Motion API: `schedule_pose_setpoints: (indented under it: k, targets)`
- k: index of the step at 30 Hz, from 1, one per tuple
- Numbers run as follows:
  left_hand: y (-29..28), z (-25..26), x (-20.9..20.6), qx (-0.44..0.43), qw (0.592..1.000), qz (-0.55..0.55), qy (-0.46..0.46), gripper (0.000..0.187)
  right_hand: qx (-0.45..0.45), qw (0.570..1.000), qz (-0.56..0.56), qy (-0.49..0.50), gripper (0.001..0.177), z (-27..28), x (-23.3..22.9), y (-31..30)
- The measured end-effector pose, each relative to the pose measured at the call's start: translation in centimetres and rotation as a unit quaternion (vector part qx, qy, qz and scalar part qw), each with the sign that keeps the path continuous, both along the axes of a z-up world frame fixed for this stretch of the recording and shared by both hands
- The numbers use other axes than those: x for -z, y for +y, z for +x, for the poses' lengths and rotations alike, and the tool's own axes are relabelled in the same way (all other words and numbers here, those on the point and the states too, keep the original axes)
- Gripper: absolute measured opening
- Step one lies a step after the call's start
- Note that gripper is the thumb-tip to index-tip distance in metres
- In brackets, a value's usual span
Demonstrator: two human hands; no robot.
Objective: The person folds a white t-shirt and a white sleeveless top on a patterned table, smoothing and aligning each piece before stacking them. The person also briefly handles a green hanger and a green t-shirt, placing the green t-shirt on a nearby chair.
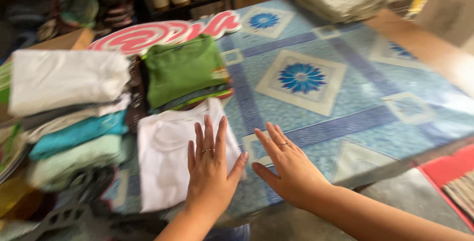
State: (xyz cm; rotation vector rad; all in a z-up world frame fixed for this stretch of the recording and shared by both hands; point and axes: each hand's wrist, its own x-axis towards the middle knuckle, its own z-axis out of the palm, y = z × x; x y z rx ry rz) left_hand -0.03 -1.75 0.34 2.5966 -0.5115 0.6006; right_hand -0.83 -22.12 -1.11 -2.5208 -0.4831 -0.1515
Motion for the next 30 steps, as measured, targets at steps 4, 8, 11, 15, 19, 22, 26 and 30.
schedule_pose_setpoints:
  k: [4, 8, 11, 15, 19, 22, 26, 30]
  targets:
    - [-7.3, -0.6, -1.1, 0.083, 0.996, -0.036, -0.01, 0.088, 0.117, 0.992, 0.037, -0.029, 0.076, -2.7, 0.6, -9.3]
    - [-14.9, -1.9, -1.0, 0.179, 0.983, -0.046, -0.001, 0.091, 0.286, 0.957, -0.038, 0.04, 0.077, -7.8, 2.0, -21.7]
    - [-20.8, -3.1, -0.3, 0.237, 0.971, -0.042, -0.012, 0.093, 0.421, 0.883, -0.147, 0.142, 0.077, -13.5, 3.2, -31.7]
    - [-29.6, -5.8, 1.7, 0.274, 0.961, -0.041, 0.0, 0.093, 0.49, 0.805, -0.277, 0.188, 0.084, -22.7, 5.2, -43.1]
    - [-38.8, -9.2, 3.9, 0.292, 0.945, -0.052, 0.136, 0.096, 0.553, 0.759, -0.284, 0.193, 0.089, -30.1, 7.8, -52.1]
    - [-44.4, -11.7, 5.0, 0.303, 0.924, -0.014, 0.233, 0.098, 0.652, 0.723, -0.123, 0.19, 0.089, -33.8, 10.2, -57.0]
    - [-50.1, -14.1, 5.7, 0.324, 0.899, 0.028, 0.293, 0.087, 0.62, 0.741, 0.033, 0.256, 0.075, -35.0, 12.4, -61.3]
    - [-53.5, -14.9, 6.1, 0.339, 0.883, 0.073, 0.315, 0.074, 0.596, 0.759, -0.003, 0.263, 0.057, -35.8, 12.7, -61.5]
